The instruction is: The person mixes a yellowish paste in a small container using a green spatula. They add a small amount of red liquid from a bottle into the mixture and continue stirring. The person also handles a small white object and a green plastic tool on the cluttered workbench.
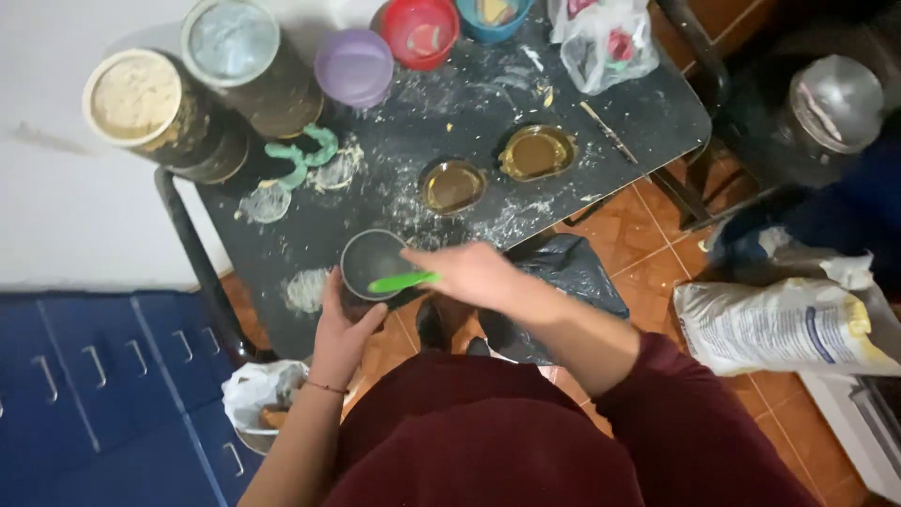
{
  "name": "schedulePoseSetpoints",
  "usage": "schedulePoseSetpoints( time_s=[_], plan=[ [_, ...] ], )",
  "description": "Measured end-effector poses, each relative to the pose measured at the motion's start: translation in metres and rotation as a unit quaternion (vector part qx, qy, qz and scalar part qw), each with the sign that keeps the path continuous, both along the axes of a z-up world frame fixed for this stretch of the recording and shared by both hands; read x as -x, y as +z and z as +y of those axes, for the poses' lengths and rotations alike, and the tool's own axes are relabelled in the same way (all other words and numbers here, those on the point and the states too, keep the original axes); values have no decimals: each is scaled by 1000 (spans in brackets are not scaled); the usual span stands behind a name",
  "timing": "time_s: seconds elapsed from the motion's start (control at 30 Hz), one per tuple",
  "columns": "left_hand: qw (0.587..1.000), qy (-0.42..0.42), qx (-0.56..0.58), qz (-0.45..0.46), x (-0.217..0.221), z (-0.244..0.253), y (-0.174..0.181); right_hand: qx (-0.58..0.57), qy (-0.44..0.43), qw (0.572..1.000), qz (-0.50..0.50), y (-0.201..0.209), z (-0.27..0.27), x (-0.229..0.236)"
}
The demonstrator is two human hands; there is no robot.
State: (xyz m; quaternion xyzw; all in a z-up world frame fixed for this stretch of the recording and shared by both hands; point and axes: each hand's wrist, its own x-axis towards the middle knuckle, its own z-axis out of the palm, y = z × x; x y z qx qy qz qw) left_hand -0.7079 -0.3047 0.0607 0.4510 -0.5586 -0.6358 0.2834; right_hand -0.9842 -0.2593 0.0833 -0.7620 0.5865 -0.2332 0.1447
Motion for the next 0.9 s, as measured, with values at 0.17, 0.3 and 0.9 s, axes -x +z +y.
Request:
schedulePoseSetpoints(
  time_s=[0.17,0.3,0.9],
  plan=[
    [997,0,-75,-24,1,-27,6,9,-160,983,92,16,-34,114],
    [990,5,-140,3,6,-44,14,67,-103,985,126,-1,-56,165],
    [993,-58,-99,-35,18,-69,13,3,79,997,18,17,-120,85]
  ],
)
